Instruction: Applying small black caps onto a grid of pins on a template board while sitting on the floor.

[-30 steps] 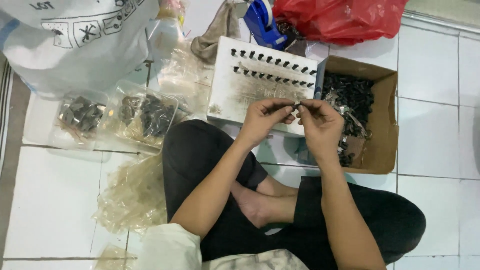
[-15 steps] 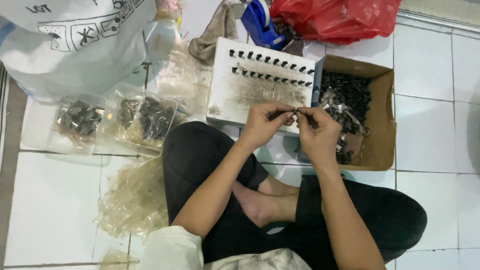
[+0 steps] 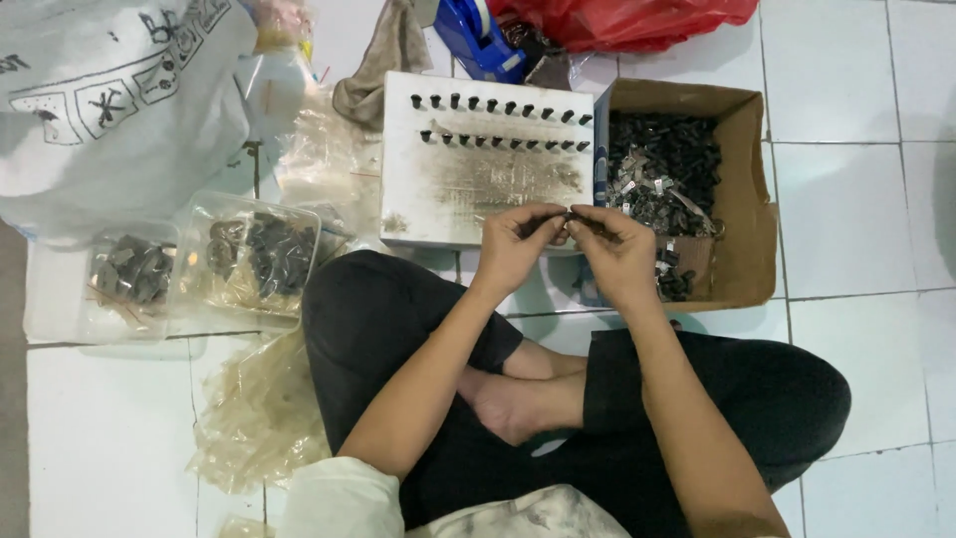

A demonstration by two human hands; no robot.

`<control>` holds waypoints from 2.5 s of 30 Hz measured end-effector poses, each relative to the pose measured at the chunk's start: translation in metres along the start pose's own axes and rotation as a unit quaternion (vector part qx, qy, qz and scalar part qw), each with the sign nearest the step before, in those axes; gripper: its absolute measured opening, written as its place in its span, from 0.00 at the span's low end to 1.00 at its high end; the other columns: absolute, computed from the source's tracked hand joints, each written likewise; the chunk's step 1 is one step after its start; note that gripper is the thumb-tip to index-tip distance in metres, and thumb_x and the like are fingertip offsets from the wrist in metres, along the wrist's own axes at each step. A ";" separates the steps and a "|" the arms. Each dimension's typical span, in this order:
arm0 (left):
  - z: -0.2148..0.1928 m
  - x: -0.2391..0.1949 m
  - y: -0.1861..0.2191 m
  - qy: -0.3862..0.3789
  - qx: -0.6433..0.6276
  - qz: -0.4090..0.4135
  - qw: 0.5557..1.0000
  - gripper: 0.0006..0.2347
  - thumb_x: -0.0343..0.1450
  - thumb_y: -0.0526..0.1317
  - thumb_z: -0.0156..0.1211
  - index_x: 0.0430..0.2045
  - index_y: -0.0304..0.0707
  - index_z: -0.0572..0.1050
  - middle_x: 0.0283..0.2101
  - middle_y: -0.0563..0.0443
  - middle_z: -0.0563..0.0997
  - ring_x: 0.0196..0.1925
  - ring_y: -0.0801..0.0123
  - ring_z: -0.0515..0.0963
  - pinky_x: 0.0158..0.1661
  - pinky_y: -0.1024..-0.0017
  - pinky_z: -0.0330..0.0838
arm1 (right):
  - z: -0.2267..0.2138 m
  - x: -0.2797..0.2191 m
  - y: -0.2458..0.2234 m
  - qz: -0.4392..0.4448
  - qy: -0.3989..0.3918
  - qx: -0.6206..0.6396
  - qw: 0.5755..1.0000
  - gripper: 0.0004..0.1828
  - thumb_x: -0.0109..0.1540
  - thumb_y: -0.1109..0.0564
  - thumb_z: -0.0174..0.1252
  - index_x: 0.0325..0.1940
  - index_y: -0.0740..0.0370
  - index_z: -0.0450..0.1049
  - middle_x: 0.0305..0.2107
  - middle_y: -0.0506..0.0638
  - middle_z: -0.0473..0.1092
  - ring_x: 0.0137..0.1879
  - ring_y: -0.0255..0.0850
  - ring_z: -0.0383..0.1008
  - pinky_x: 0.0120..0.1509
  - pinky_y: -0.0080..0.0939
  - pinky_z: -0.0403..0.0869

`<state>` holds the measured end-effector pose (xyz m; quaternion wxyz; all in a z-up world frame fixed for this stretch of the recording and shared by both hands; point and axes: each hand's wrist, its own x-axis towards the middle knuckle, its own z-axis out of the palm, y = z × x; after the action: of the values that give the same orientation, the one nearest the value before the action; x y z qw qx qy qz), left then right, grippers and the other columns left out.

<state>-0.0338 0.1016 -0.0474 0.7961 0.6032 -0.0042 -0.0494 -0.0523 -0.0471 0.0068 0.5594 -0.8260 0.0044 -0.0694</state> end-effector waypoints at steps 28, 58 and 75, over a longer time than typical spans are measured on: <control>-0.001 0.014 -0.007 -0.046 0.086 -0.060 0.993 0.14 0.70 0.31 0.57 0.50 0.27 0.78 0.38 0.36 0.85 0.40 0.57 0.86 0.40 0.63 0.82 | -0.019 0.102 0.081 -0.178 -0.144 -0.405 0.885 0.08 0.63 0.62 0.66 0.46 0.56 0.81 0.34 0.54 0.74 0.48 0.55 0.77 0.53 0.51 0.71; 0.017 -0.006 0.006 -0.080 0.240 0.112 0.961 0.14 0.73 0.38 0.60 0.14 0.39 0.71 0.17 0.48 0.73 0.24 0.60 0.77 0.27 0.71 0.71 | -0.134 0.065 0.048 -0.020 -0.155 -0.452 0.878 0.14 0.61 0.56 0.65 0.50 0.61 0.83 0.38 0.66 0.77 0.50 0.68 0.77 0.53 0.63 0.75; 0.180 0.124 -0.096 -0.185 0.569 0.071 0.798 0.11 0.66 0.25 0.55 0.40 0.21 0.79 0.38 0.27 0.80 0.42 0.40 0.85 0.38 0.57 0.85 | -0.171 0.086 0.201 0.225 -0.066 -0.314 0.920 0.19 0.61 0.58 0.62 0.57 0.59 0.81 0.48 0.67 0.77 0.55 0.64 0.78 0.51 0.58 0.80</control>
<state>0.0702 -0.1069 -0.0976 0.2954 0.9248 -0.2212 -0.0921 0.0269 -0.2880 -0.1070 0.2713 -0.9391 0.1748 0.1180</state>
